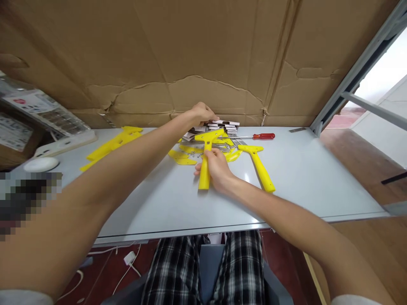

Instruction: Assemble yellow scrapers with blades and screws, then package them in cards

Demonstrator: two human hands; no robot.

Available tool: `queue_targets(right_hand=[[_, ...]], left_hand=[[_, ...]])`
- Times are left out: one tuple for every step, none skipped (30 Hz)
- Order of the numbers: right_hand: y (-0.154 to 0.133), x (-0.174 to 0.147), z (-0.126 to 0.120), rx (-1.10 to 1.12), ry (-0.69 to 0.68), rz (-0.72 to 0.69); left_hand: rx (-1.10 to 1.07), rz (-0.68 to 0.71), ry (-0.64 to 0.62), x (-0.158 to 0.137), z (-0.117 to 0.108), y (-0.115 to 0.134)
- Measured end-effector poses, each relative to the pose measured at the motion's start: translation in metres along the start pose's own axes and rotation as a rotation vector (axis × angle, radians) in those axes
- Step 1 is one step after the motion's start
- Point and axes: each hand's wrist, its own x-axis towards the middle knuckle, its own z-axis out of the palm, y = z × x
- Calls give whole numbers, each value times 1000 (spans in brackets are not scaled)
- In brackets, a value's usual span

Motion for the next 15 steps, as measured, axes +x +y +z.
queue_targets(right_hand=[[0, 1, 0, 2, -3, 0], [1, 1, -1, 4, -6, 1], [2, 2, -1, 5, -10, 2], [2, 3, -2, 5, -14, 0], [3, 3, -2, 5, -17, -7], [3, 4, -3, 2, -16, -16], [2, 4, -3, -1, -14, -26], [2, 5, -3, -4, -10, -36], [0, 5, -3, -6, -4, -47], [-2, 6, -4, -7, 5, -59], [-5, 6, -4, -8, 16, -71], [-9, 7, -5, -16, 30, -82], [-14, 9, -6, -32, 46, -93], [-20, 10, -8, -56, 62, -104], [-26, 12, -10, -87, 76, -115]], left_hand=[[-68, -30, -12, -3, -3, 1], [-138, -62, -31, -6, -8, 3], [-219, -80, -55, -11, -16, 5], [-307, -96, -78, -17, -26, 6], [-388, -96, -93, -25, -38, 7], [-459, -72, -99, -36, -51, 6], [-511, -34, -100, -49, -65, 4], [-538, -1, -104, -65, -78, 0], [-541, 24, -108, -82, -89, -6], [-526, 41, -115, -100, -99, -13], [-504, 51, -113, -118, -105, -22], [-488, 62, -102, -135, -109, -31], [-473, 78, -108, -150, -110, -40], [-460, 91, -133, -163, -108, -50], [-453, 101, -165, -173, -105, -58]])
